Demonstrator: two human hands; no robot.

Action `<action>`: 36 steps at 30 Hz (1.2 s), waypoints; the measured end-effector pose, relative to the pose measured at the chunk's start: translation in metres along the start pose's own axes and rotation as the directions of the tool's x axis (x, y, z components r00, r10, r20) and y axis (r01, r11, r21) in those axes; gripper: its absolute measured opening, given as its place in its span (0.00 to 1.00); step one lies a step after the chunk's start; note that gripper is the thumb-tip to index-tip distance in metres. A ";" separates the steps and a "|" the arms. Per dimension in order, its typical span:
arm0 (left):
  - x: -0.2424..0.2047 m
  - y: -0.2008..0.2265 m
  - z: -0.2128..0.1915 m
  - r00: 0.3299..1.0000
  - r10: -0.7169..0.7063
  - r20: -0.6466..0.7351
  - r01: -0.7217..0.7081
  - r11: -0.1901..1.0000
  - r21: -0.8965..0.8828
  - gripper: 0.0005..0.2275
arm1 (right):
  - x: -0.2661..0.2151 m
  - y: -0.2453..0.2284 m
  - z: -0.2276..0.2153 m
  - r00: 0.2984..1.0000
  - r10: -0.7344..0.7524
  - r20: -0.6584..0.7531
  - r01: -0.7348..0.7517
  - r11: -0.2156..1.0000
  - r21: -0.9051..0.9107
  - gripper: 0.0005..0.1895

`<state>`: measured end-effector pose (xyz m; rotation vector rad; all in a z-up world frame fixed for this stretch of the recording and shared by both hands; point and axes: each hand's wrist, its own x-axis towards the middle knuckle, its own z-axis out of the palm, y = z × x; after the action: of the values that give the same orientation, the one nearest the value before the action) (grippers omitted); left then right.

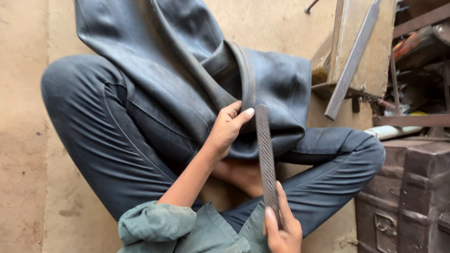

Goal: The person sits cross-legged on the floor and uses a metal file to smooth the surface of a large, dark grey rubber sheet. They hold the rubber with one hand and rub the file back and forth along the material's surface, focusing on different sections of the sheet.

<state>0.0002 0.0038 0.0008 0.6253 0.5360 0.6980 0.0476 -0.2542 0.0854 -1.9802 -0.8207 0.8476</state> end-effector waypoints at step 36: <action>-0.005 0.005 -0.006 0.986 -0.040 0.164 0.017 0.990 0.139 0.12 | 0.029 0.004 0.023 0.962 0.273 -0.018 -0.254 0.913 0.319 0.32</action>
<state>-0.0092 0.0048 0.0011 0.7952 0.4394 0.5788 0.0471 -0.2233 0.0644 -1.8419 -0.3560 0.9990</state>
